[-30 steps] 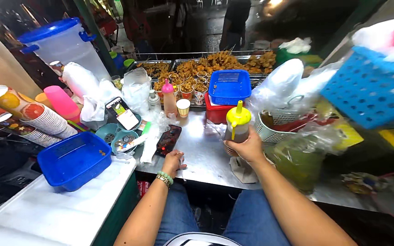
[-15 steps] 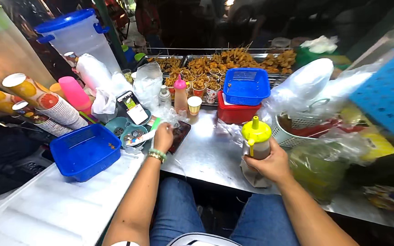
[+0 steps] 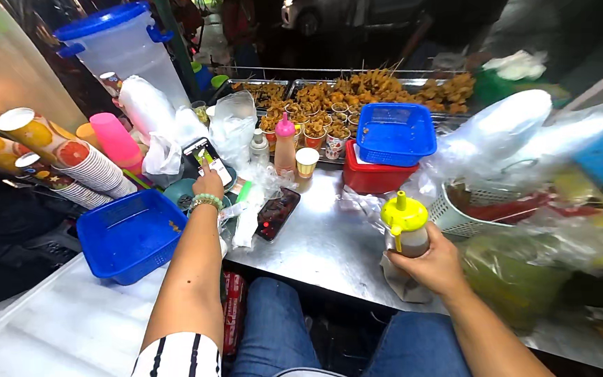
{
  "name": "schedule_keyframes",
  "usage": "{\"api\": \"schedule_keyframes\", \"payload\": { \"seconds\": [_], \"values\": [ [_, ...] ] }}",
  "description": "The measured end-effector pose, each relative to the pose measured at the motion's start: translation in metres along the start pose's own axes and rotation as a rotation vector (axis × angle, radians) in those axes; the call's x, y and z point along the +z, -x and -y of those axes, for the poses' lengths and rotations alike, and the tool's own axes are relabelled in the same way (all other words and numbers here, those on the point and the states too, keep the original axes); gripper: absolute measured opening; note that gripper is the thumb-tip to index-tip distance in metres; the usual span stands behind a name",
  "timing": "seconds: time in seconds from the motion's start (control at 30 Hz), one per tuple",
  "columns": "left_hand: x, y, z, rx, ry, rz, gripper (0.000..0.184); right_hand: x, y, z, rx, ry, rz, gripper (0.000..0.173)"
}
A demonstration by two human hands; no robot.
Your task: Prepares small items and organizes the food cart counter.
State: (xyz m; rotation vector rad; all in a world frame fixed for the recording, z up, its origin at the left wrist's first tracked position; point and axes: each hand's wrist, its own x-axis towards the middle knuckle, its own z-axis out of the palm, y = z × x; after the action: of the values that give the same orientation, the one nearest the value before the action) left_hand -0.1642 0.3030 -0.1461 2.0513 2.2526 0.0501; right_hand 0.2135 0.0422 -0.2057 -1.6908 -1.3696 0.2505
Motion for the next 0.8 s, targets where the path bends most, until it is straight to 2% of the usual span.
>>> {"api": "schedule_keyframes", "payload": {
  "seconds": [0.6,0.7,0.8],
  "values": [
    [0.004,-0.017,0.004,-0.015,-0.067,-0.016,0.042,-0.003,0.0,-0.004,0.009,0.018,-0.033,0.088],
    [0.0,0.002,-0.005,-0.007,0.112,-0.077,0.034,-0.004,-0.001,-0.004,0.018,0.019,-0.033,0.088],
    [-0.002,0.028,-0.02,0.091,0.405,-0.152,0.034,-0.004,0.0,-0.002,0.016,0.027,-0.019,0.088]
  ]
}}
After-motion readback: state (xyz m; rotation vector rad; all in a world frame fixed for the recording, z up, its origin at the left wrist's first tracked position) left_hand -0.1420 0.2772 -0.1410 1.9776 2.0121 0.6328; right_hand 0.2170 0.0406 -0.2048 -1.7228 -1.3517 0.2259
